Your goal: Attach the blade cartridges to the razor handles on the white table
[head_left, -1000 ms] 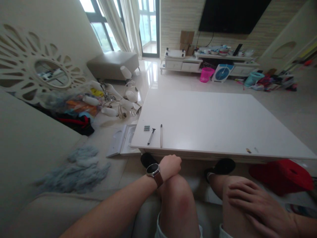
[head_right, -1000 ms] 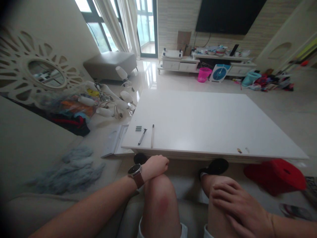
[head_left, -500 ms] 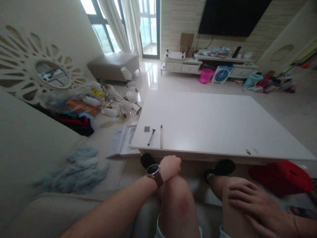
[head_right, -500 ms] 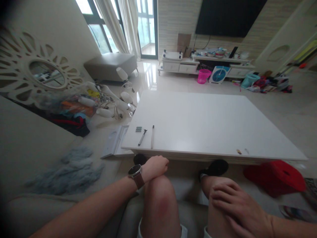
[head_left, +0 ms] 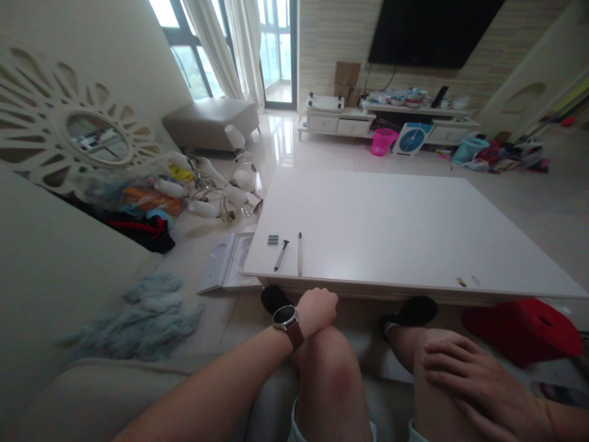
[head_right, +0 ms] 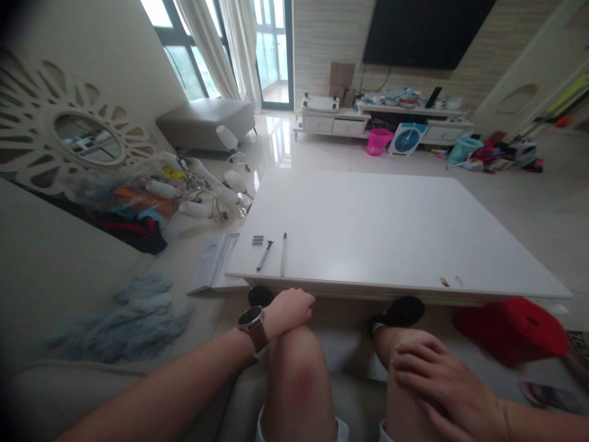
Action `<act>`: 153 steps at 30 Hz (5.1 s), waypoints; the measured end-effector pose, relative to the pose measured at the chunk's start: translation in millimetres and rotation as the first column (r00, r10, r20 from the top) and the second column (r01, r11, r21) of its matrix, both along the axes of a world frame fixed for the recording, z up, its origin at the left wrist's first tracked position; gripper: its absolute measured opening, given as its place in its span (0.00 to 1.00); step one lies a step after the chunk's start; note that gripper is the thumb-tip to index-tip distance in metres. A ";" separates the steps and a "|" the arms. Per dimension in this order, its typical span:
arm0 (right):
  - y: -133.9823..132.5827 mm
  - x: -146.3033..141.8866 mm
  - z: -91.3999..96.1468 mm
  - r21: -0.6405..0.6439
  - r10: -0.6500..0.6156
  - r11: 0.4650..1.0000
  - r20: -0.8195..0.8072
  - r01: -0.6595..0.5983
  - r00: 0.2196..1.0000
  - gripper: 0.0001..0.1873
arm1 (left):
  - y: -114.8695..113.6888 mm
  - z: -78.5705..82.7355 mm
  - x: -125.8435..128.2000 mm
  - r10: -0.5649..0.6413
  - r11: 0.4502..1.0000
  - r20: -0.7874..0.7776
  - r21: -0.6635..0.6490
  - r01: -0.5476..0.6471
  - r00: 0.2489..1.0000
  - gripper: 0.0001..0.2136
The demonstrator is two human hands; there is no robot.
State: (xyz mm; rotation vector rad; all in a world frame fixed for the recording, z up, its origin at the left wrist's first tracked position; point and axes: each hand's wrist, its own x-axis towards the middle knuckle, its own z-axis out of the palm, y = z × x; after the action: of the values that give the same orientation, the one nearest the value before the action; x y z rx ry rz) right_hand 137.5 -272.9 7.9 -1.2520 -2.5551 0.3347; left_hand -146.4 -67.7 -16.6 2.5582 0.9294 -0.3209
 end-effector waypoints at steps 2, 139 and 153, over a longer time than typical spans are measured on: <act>-0.5 0.1 -0.4 0.005 0.000 1.000 0.002 0.000 1.000 0.23 | 0.2 -0.3 -0.2 -0.003 1.000 0.007 0.004 0.003 1.000 0.11; 11.9 12.5 12.3 -0.024 0.124 0.992 -0.007 -0.124 0.992 0.27 | -0.2 2.7 0.0 0.021 0.999 -0.007 0.024 -0.021 1.000 0.12; 12.2 8.7 12.5 0.003 0.104 0.995 -0.060 -0.104 0.993 0.26 | -1.3 5.1 -0.1 0.025 0.999 -0.007 0.027 -0.025 1.000 0.13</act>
State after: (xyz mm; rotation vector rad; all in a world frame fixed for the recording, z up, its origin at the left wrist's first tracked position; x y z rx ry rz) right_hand 146.1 -260.7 20.4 -1.0940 -2.5740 0.3888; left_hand -146.5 -69.0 -11.5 2.5688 0.9736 -0.3126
